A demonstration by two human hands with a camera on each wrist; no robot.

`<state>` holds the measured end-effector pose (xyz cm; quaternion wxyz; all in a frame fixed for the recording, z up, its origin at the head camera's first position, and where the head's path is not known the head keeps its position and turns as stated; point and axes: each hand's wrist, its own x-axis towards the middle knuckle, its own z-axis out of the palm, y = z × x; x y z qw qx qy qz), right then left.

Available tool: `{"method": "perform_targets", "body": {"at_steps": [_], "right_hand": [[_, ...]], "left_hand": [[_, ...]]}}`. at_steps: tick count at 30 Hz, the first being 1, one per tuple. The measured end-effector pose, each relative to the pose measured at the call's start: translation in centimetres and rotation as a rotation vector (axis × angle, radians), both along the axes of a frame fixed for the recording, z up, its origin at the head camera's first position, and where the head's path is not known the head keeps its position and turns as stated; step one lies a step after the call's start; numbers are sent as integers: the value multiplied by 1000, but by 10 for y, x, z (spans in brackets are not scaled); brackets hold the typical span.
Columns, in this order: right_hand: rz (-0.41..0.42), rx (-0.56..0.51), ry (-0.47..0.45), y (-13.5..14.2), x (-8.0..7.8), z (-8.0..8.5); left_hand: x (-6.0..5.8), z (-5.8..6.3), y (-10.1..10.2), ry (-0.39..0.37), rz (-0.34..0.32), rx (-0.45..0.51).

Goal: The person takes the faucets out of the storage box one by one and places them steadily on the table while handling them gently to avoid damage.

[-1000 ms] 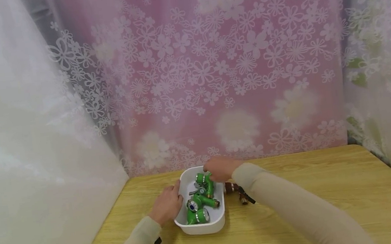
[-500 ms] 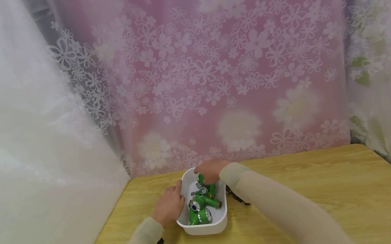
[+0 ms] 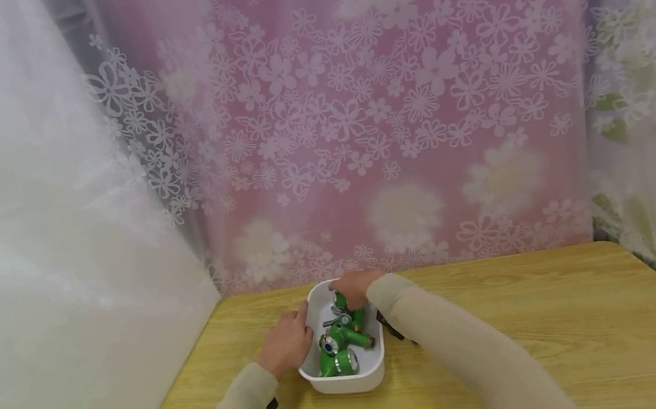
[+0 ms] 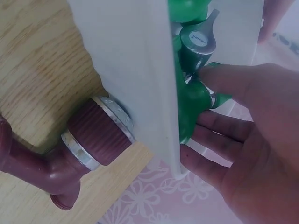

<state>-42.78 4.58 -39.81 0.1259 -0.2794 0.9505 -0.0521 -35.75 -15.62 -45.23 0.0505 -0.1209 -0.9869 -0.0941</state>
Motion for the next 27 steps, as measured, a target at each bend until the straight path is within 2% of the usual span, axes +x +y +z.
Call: {"method": "perform_targets", "body": {"at_steps": [19, 27], "right_hand": [[20, -2, 29, 3, 4, -1], [41, 28, 62, 3, 8, 2]], "left_hand": [[-2, -2, 1, 6, 0, -11], [-4, -3, 0, 1, -4, -7]]}}
